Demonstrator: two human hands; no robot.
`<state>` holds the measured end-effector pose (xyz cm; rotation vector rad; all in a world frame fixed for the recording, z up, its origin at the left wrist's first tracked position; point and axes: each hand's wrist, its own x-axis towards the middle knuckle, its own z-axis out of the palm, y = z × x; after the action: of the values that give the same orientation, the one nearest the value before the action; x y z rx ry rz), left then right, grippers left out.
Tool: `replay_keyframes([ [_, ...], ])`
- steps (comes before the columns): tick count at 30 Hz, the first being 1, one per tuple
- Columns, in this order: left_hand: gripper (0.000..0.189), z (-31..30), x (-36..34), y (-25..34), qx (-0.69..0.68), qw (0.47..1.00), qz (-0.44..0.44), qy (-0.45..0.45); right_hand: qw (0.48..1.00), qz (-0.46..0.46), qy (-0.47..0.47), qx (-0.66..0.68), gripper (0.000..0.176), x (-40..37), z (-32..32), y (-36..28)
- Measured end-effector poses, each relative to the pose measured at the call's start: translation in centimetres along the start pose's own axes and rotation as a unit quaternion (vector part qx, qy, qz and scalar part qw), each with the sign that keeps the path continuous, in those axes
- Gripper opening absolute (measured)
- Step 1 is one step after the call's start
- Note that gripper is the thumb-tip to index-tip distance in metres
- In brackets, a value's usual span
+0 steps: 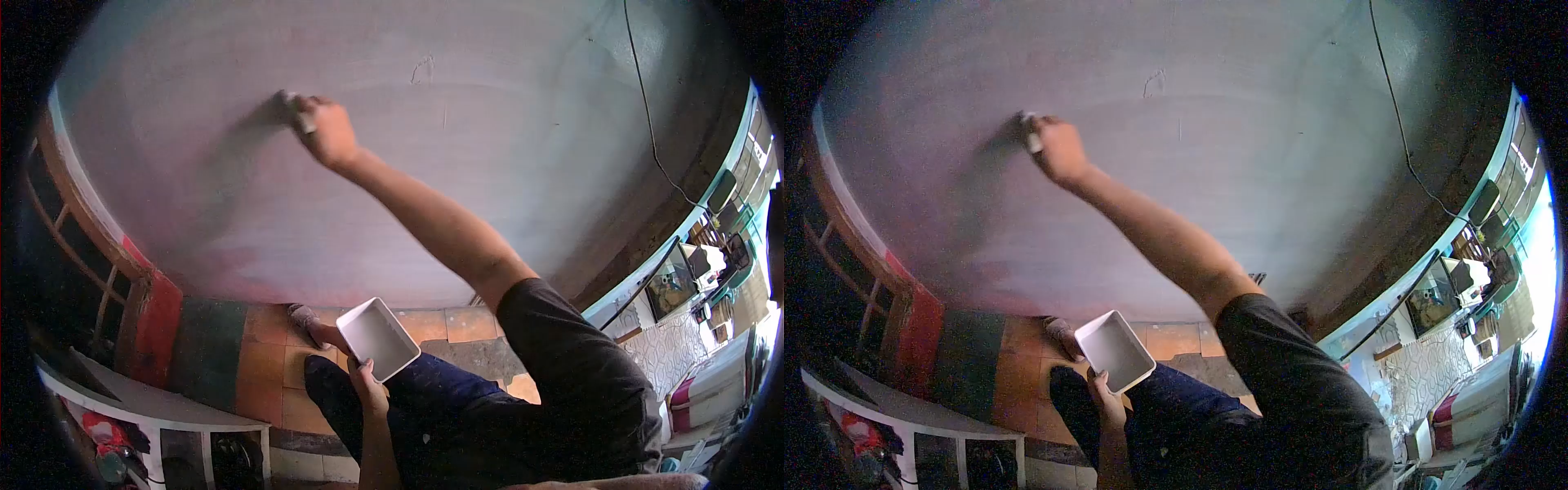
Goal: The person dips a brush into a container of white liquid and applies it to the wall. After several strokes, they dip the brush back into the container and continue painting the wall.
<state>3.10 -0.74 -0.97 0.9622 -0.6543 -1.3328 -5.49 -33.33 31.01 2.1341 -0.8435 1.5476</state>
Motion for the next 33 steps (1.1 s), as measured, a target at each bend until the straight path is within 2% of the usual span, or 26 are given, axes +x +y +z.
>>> replay_keyframes([
  [1,0.046,0.0,0.1,0.0,-0.013,1.000,-0.027,0.006,1.000,-0.027,0.000,0.012,0.020,-0.5,-2.2,1.2],
  [3,0.047,0.3,-0.1,0.6,-0.028,0.999,-0.029,0.017,0.998,0.002,0.053,0.021,0.019,-1.7,-8.8,2.0],
  [4,0.048,0.5,-0.3,0.6,-0.044,0.998,-0.034,0.030,0.997,-0.023,0.072,-0.033,0.023,-2.6,-11.6,4.7],
  [5,0.048,0.5,-0.3,0.5,-0.045,0.998,-0.037,0.026,0.995,0.053,0.081,-0.020,0.028,-4.0,-15.0,6.5],
  [7,0.039,-0.1,-0.4,0.4,-0.009,0.999,-0.034,0.004,0.971,0.118,0.120,-0.172,0.026,-5.9,-23.0,8.1],
  [8,0.038,-0.2,-0.3,-0.1,-0.023,0.999,-0.029,-0.001,0.967,0.102,0.150,-0.177,0.026,-7.2,-26.5,10.6],
  [11,0.039,-0.4,-0.1,-0.2,-0.007,0.999,-0.030,-0.016,0.924,0.151,0.183,-0.299,0.020,-9.4,-36.2,12.5],
  [13,0.040,-0.3,0.1,-0.2,-0.015,0.999,-0.034,-0.012,0.884,0.233,0.254,-0.317,0.024,-8.8,-39.0,10.4],
  [16,0.043,-0.2,0.4,-0.4,-0.028,0.999,-0.042,-0.003,0.859,0.177,0.301,-0.374,0.027,-8.3,-39.9,10.9],
  [18,0.046,-0.4,0.7,-1.0,-0.026,0.999,-0.027,0.002,0.827,0.161,0.270,-0.466,0.025,-7.1,-38.0,12.3],
  [19,0.046,-0.1,0.4,-0.4,-0.024,0.999,-0.027,0.002,0.852,0.150,0.268,-0.424,0.020,-6.1,-35.7,11.8],
  [20,0.043,0.4,-0.2,0.5,-0.038,0.999,-0.031,0.001,0.866,0.118,0.318,-0.368,0.018,-5.4,-33.2,13.1],
  [21,0.040,0.7,-0.5,1.0,-0.051,0.998,-0.035,0.000,0.882,0.103,0.281,-0.363,0.022,-4.1,-30.8,11.8],
  [22,0.040,0.2,-0.5,0.4,-0.050,0.998,-0.034,0.001,0.873,0.118,0.274,-0.386,0.020,-2.8,-27.7,10.6],
  [23,0.035,-0.7,-0.6,-0.8,0.039,0.999,0.023,-0.008,0.901,0.076,0.280,-0.323,0.021,-1.7,-24.7,9.7],
  [24,0.031,-1.3,-0.7,-1.5,0.128,0.989,0.078,-0.016,0.900,0.082,0.246,-0.350,0.024,-0.6,-21.6,8.0],
  [26,0.028,-1.5,-0.6,-1.7,0.081,0.995,0.058,-0.011,0.931,0.058,0.235,-0.275,0.038,1.3,-15.5,5.0],
  [28,0.026,-1.5,-0.6,-1.3,0.032,0.999,0.039,-0.003,0.954,0.054,0.194,-0.223,0.042,2.7,-10.2,2.4],
  [30,0.034,-1.5,-0.9,-0.5,0.117,0.989,0.085,-0.041,0.978,0.024,0.155,-0.134,0.037,4.1,-5.6,0.6],
  [31,0.034,-1.3,-0.8,-0.3,0.118,0.989,0.087,-0.038,0.991,0.013,0.094,-0.096,0.038,4.7,-4.2,-0.2],
  [32,0.041,-1.0,-0.7,-0.2,0.064,0.997,0.045,-0.014,0.999,0.012,0.038,-0.034,0.033,5.0,-3.5,-0.7],
  [33,0.053,-0.9,-0.6,-0.1,0.011,1.000,0.004,0.009,0.999,0.012,0.041,-0.033,0.033,5.3,-3.5,-0.6],
])
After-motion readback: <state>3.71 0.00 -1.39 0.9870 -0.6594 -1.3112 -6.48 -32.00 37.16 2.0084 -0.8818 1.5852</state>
